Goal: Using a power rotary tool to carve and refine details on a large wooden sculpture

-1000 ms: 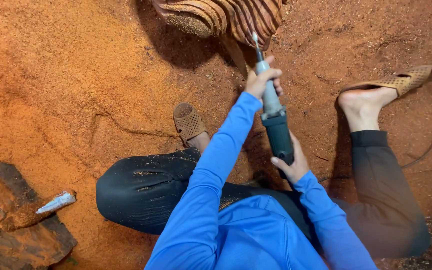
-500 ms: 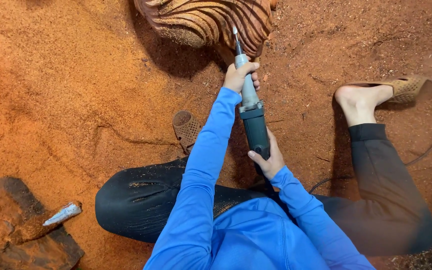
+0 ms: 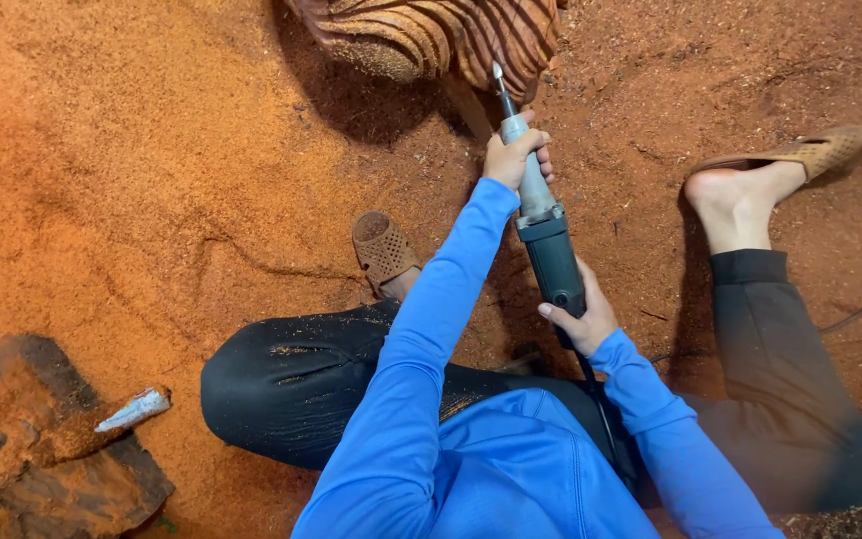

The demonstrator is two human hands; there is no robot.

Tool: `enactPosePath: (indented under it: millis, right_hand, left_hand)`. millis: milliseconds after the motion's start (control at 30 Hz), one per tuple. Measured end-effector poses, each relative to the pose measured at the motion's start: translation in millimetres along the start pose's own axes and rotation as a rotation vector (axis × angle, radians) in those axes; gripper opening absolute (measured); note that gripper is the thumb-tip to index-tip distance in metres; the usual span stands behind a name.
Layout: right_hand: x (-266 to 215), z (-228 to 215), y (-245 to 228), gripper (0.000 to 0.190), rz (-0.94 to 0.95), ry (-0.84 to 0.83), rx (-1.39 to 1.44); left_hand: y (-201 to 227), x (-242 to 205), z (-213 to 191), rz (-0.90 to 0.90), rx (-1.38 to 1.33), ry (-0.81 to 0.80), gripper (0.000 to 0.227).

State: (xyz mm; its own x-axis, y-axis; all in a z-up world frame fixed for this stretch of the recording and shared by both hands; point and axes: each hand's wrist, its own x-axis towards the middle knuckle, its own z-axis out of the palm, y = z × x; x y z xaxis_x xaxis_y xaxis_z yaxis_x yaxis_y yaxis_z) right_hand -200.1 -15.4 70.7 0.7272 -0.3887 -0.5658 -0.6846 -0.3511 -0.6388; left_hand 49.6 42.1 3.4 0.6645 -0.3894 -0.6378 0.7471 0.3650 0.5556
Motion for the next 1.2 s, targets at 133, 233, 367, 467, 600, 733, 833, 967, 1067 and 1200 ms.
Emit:
enactPosePath:
  millis: [133,233,367,467,600,733,833,967,1067,1200]
  right_hand:
    - [-2,-20,-10,0.107,0.027,-0.038,-0.017]
    - [-3,-29,-1,0.108,0.048,-0.058,-0.056]
    - [5,-42,17,0.109,0.074,-0.078,-0.091]
    - [6,-54,18,0.108,0.062,-0.100,-0.087]
    - [7,-64,26,0.106,0.058,-0.109,-0.096]
    - [10,-74,35,0.107,0.066,-0.121,-0.103]
    - [12,-82,34,0.108,0.054,-0.127,-0.094]
    - [14,-90,41,0.106,0.028,-0.141,-0.081]
    - [21,-93,54,0.107,0.013,-0.140,-0.076]
    - [27,-97,69,0.110,0.002,-0.135,-0.096]
  left_hand:
    - [-15,4,6,0.000,-0.041,0.019,0.062]
    - [-24,5,11,0.004,-0.066,0.032,0.060]
    - [-30,5,17,0.010,-0.075,0.055,0.058]
    - [-37,5,24,0.021,-0.089,0.089,0.056]
    - [-44,4,30,0.030,-0.102,0.127,0.054]
    - [-51,4,36,0.028,-0.103,0.144,0.055]
    - [-54,3,39,0.017,-0.094,0.159,0.053]
    - [-57,1,45,0.048,-0.126,0.174,0.051]
    - [-61,1,47,0.053,-0.133,0.181,0.051]
    - [-72,7,47,0.069,-0.129,0.187,0.054]
